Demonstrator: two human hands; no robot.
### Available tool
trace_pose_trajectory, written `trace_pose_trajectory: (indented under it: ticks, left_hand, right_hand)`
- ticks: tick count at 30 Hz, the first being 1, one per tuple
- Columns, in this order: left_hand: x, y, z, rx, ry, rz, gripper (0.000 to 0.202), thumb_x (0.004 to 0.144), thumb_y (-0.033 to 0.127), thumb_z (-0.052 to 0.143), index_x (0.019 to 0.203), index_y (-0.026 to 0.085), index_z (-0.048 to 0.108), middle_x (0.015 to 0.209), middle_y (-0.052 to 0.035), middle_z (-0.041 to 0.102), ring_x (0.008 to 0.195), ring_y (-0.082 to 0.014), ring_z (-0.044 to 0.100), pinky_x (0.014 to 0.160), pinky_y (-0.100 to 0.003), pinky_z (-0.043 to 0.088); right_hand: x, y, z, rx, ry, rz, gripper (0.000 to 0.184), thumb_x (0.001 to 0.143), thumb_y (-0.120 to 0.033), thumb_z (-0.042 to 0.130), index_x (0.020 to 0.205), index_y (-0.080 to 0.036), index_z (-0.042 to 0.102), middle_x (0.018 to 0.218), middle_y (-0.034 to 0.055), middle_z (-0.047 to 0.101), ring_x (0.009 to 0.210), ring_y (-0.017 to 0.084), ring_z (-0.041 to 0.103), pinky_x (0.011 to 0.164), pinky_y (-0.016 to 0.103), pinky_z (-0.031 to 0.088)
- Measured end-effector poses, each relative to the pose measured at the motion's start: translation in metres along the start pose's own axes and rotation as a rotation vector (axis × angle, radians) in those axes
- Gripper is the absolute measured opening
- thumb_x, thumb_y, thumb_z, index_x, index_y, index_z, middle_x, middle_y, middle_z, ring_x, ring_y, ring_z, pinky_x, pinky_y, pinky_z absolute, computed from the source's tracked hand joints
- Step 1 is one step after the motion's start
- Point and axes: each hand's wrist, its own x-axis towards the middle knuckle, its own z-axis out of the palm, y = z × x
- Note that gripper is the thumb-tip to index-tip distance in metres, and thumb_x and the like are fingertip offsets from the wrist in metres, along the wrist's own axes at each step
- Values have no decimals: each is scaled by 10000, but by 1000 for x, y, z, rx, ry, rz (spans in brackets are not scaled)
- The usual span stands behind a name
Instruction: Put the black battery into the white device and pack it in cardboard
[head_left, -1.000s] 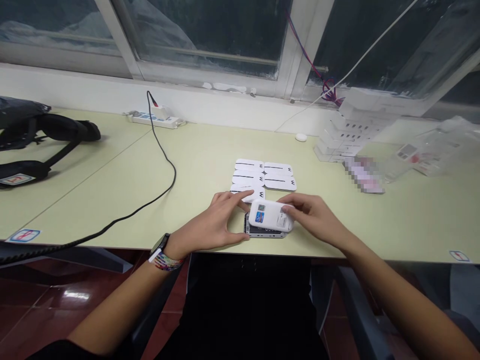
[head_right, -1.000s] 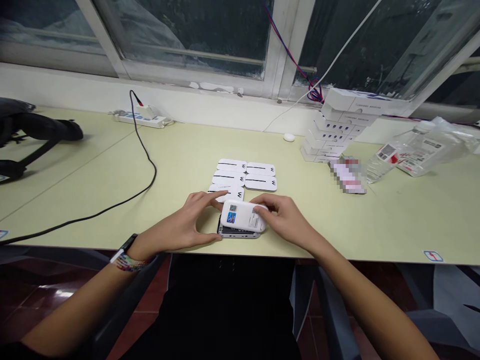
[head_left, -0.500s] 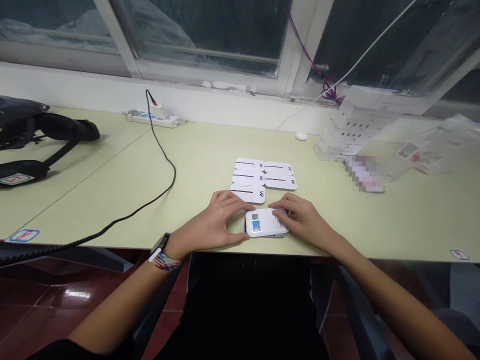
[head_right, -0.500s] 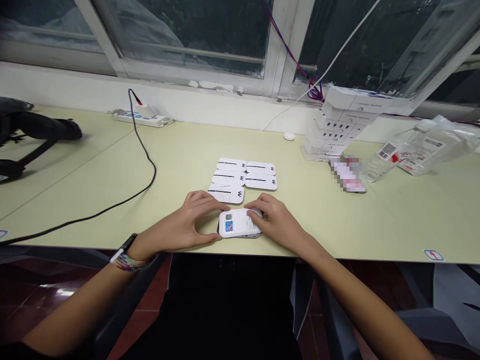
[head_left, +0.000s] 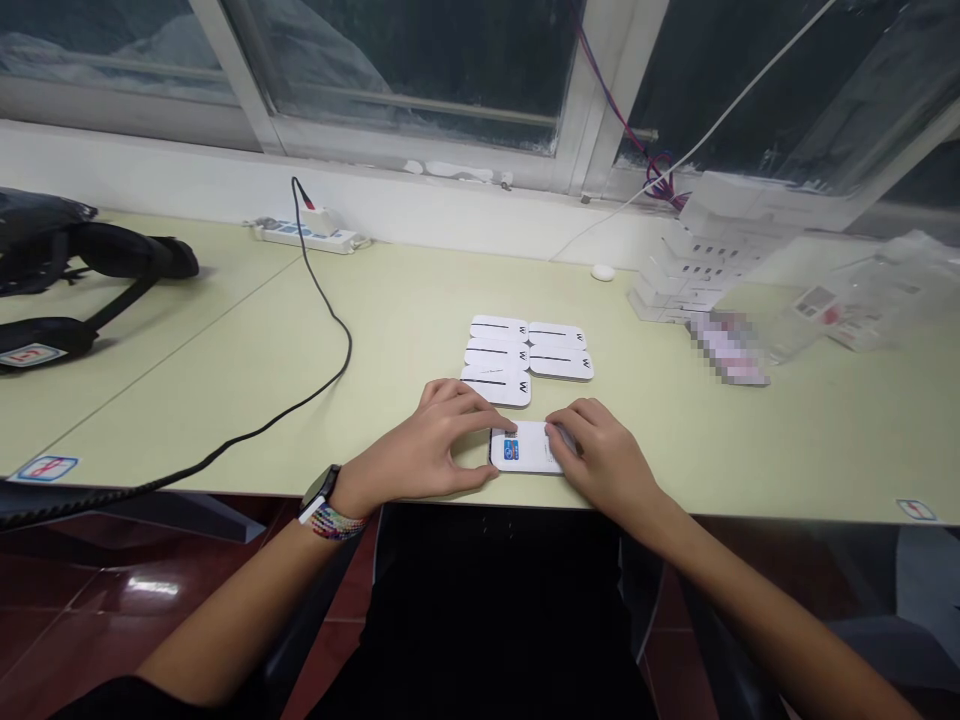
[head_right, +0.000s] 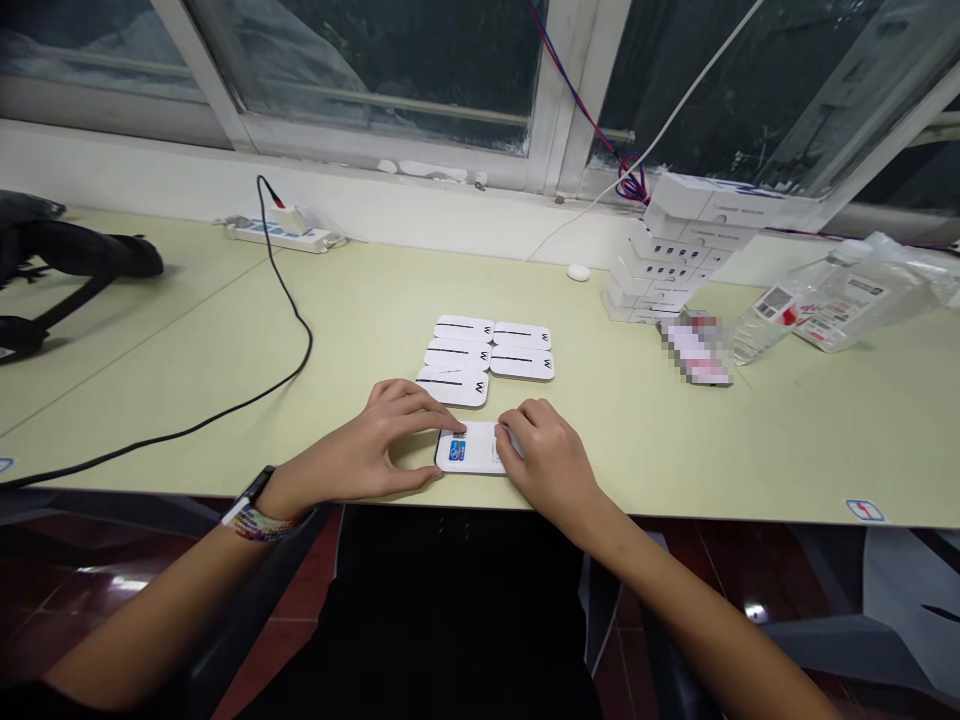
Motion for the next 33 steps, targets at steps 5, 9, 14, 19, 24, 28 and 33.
trace_pose_trajectory:
  ticks: [5, 9, 14, 19, 24, 28, 33]
  left_hand:
    - [0, 1, -1, 1, -2, 6, 439, 935, 423, 788, 1368, 369, 743, 1308, -54, 705, 1312, -356, 493, 1182, -549, 373]
    - [0, 0, 0, -1, 5, 13, 443, 927, 483, 818, 1359, 403, 765, 1314, -52, 706, 1315, -361, 490, 1188, -566, 367]
    - [0, -3, 2, 2, 21, 12, 445, 934, 514, 818, 1364, 409, 768, 1312, -56, 707, 1315, -361, 492, 1185, -562, 364]
    - [1, -5, 4, 11, 34, 24, 429, 923, 503, 823, 1333, 383, 780, 1297, -59, 708, 1312, -364, 494, 1173, -555, 360]
    - [1, -3, 3, 12, 24, 11, 426, 924, 499, 819, 1315, 340, 770, 1282, -64, 708, 1300, -355, 496, 1157, -527, 375]
    - [1, -1, 1, 17, 21, 16, 417, 922, 481, 817, 1303, 323, 756, 1274, -59, 714, 1292, -348, 504, 1166, -522, 361]
    - [1, -1, 1, 18, 23, 20, 478, 915, 479, 828, 1357, 328, 723, 1295, -57, 711, 1307, -346, 498, 1166, -513, 357]
  right_hand:
    - [0, -2, 5, 10, 44, 68, 178, 1067, -265, 555, 928, -215, 654, 929, 70, 612, 673, 173, 571, 574, 333, 490]
    - [2, -5, 9, 17, 54, 86, 173, 1048, -256, 560, 889, -219, 617, 907, 55, 585, 628, 154, 525, 544, 323, 458]
    - [6, -1, -1, 132, 39, 120, 136, 1029, -266, 594, 902, -227, 621, 920, 49, 603, 621, 148, 537, 579, 333, 499]
    - [2, 17, -31, 325, -138, 50, 178, 962, -179, 642, 1120, -255, 671, 1134, 71, 690, 894, 214, 676, 791, 389, 600]
    - [-10, 28, -40, 384, -273, -22, 338, 927, -204, 775, 1217, -291, 625, 1392, 86, 666, 1306, 296, 625, 1086, 525, 565]
    - [-13, 31, -34, 419, -258, -51, 320, 946, -210, 779, 1219, -297, 637, 1361, 86, 674, 1302, 288, 632, 1072, 522, 585]
    - [-12, 32, -32, 454, -282, -34, 283, 972, -221, 762, 1231, -312, 690, 1399, 78, 624, 1309, 267, 635, 1101, 505, 582]
